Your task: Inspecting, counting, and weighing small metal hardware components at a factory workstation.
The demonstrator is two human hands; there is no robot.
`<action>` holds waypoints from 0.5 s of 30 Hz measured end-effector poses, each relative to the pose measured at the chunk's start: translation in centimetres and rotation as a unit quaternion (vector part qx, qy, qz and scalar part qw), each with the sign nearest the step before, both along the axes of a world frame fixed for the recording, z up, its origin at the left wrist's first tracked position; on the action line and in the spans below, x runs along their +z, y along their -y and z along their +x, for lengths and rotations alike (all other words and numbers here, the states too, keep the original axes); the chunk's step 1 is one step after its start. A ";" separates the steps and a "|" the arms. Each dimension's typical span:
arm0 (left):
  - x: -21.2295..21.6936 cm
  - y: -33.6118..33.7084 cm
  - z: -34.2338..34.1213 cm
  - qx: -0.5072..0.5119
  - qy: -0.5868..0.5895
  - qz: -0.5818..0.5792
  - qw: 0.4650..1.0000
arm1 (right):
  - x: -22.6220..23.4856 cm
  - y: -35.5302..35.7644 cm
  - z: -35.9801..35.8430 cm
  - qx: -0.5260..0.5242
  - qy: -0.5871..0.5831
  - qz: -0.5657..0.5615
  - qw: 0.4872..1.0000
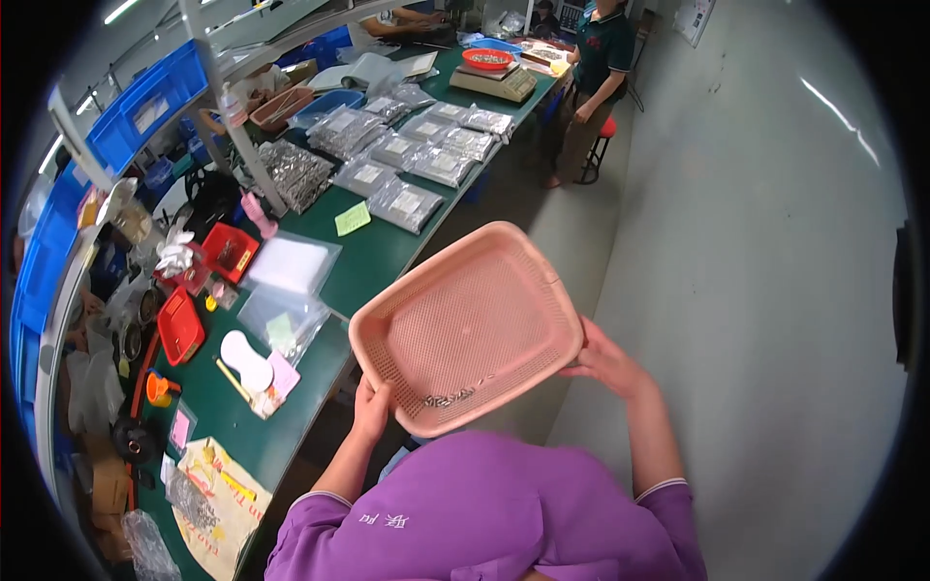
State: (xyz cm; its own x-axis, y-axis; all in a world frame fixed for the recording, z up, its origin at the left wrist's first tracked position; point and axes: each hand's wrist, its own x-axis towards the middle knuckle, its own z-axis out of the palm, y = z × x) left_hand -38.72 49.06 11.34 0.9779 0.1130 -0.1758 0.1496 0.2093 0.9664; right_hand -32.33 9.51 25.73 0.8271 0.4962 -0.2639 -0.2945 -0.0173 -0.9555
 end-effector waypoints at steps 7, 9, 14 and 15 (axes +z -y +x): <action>-3.1 0.3 18.6 0.017 0.021 0.050 0.998 | -4.2 0.6 20.4 0.047 -0.013 -0.086 0.995; -1.3 0.5 24.9 0.008 0.032 0.082 0.996 | -3.5 0.6 26.5 -0.011 -0.063 -0.086 0.994; 2.4 0.9 37.4 -0.006 0.043 0.040 0.998 | 0.6 3.5 42.1 -0.144 0.006 0.001 0.990; 2.1 0.5 38.5 0.000 0.037 0.050 0.998 | 2.4 3.2 45.2 -0.185 0.064 0.027 0.980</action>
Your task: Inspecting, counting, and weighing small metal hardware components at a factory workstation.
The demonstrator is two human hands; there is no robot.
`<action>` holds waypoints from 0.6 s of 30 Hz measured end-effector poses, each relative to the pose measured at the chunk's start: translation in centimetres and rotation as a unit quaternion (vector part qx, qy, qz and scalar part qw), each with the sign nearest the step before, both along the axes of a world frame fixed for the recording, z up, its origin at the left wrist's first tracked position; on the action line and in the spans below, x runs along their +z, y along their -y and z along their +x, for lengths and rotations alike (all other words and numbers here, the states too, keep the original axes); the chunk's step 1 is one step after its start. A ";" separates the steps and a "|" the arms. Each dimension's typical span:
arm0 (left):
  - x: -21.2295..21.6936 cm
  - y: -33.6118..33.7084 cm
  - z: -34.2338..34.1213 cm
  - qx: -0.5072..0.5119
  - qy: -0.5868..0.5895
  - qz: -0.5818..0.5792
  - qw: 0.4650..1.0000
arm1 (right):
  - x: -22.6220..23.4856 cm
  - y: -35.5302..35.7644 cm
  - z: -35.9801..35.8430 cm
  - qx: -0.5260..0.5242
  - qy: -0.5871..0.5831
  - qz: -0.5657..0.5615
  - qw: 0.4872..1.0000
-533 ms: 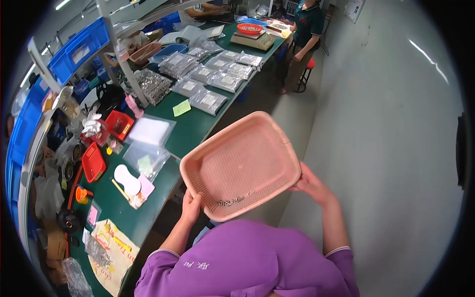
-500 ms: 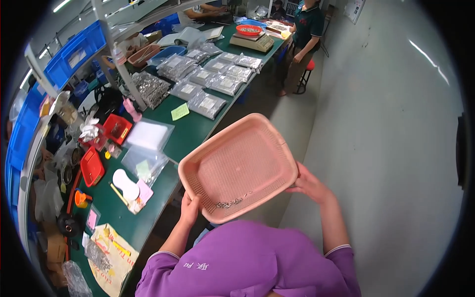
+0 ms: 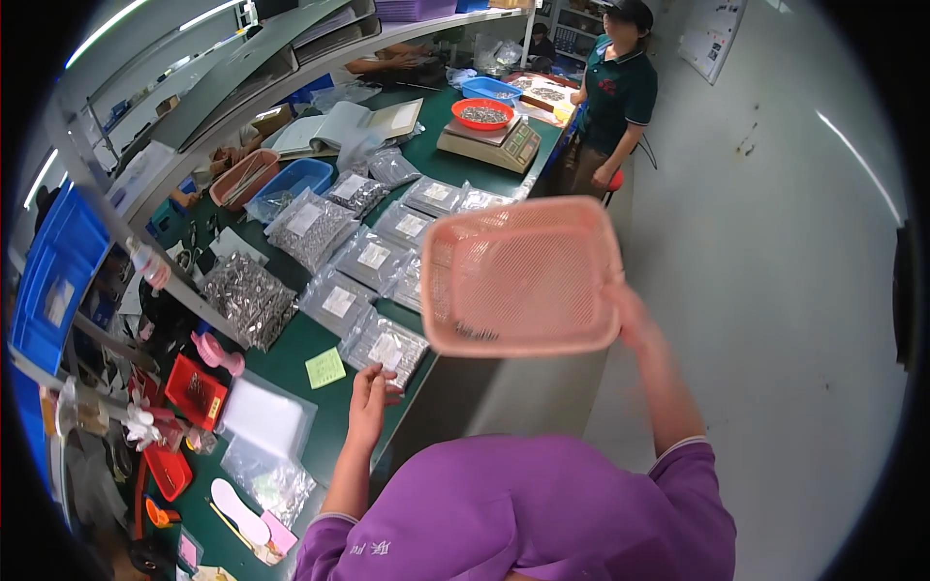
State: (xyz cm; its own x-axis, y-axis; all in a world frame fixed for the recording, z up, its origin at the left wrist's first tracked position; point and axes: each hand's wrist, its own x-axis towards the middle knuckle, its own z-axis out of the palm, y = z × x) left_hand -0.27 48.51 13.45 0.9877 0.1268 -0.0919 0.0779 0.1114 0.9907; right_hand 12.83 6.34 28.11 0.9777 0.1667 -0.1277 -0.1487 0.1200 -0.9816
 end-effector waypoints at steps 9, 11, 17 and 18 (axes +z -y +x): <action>-7.6 -0.7 -0.2 0.372 -0.120 0.297 0.871 | 8.4 3.4 38.9 -0.214 0.317 -0.260 0.886; -8.6 2.4 0.4 0.445 -0.177 0.336 0.811 | 9.1 3.4 47.3 -0.255 0.319 -0.413 0.814; -13.4 11.4 5.2 0.307 -0.465 0.450 0.698 | 7.3 -2.4 62.8 -0.242 0.469 -0.537 0.659; -16.8 12.5 3.8 0.347 -0.435 0.503 0.661 | 6.5 -3.1 65.0 -0.227 0.509 -0.524 0.644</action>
State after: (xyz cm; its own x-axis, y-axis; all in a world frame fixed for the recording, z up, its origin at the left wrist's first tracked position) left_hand 3.58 36.03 -3.35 0.2873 0.9514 -0.1109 0.9436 -0.2612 0.2035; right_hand 77.82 9.39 34.61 0.5622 0.1774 0.8077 0.4525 -0.8835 -0.1209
